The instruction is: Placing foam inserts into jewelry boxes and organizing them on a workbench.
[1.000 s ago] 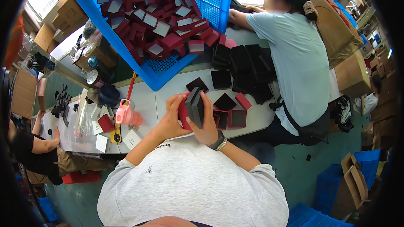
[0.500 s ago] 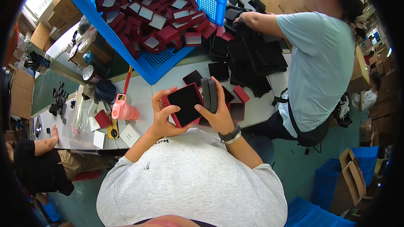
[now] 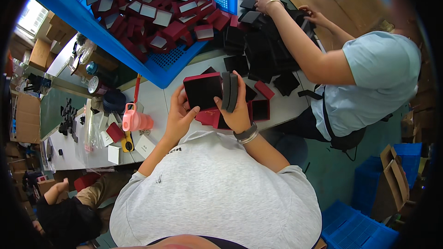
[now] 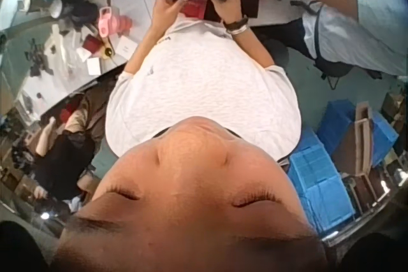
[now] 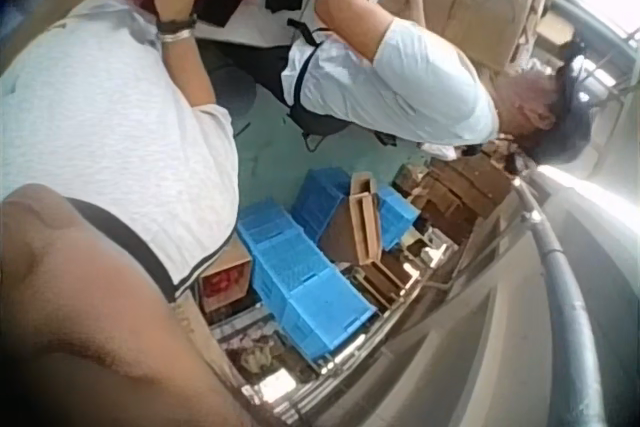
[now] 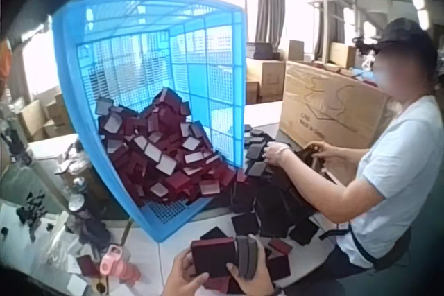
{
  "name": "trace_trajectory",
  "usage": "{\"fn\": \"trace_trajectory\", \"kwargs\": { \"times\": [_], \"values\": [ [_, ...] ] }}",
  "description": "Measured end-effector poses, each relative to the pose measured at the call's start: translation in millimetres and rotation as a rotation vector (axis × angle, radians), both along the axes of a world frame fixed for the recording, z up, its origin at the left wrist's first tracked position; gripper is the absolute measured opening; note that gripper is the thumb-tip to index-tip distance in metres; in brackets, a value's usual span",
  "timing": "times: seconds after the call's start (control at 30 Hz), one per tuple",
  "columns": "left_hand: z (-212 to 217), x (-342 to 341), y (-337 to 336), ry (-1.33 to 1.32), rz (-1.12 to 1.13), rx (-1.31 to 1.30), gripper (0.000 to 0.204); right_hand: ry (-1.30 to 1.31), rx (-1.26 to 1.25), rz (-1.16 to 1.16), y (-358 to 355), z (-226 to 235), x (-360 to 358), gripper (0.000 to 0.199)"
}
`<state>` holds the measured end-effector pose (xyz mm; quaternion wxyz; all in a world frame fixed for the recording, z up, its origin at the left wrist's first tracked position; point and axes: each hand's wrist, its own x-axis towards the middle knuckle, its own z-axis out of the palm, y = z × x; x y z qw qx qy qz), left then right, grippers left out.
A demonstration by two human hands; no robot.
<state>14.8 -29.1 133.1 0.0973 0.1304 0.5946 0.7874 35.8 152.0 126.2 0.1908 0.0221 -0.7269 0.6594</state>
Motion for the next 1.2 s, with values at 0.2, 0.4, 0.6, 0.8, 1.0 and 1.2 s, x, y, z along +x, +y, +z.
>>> {"fn": "trace_trajectory", "kwargs": {
  "times": [0.2,0.4,0.6,0.8,1.0,1.2],
  "values": [
    [-20,-8,-3,0.035,-0.105,-0.232,0.073,-0.047,0.082,-0.013,-2,-5,2,0.082],
    [-27,-15,3,-0.165,0.073,-0.158,0.051,-0.099,0.089,0.047,-12,-24,4,0.082],
    [6,-29,4,0.056,0.142,-0.637,0.039,-0.219,0.046,0.066,-11,-30,-5,0.081],
    [-4,-32,1,0.161,0.136,-0.798,0.033,-0.221,-0.175,0.037,-20,-38,-6,0.070],
    [-23,-32,25,0.150,-0.068,-0.854,0.070,-0.326,-0.197,-0.048,2,-85,-14,0.065],
    [-85,-83,26,0.022,-0.231,-0.755,0.080,-0.280,-0.057,-0.213,55,-98,-37,0.086]
  ]
}}
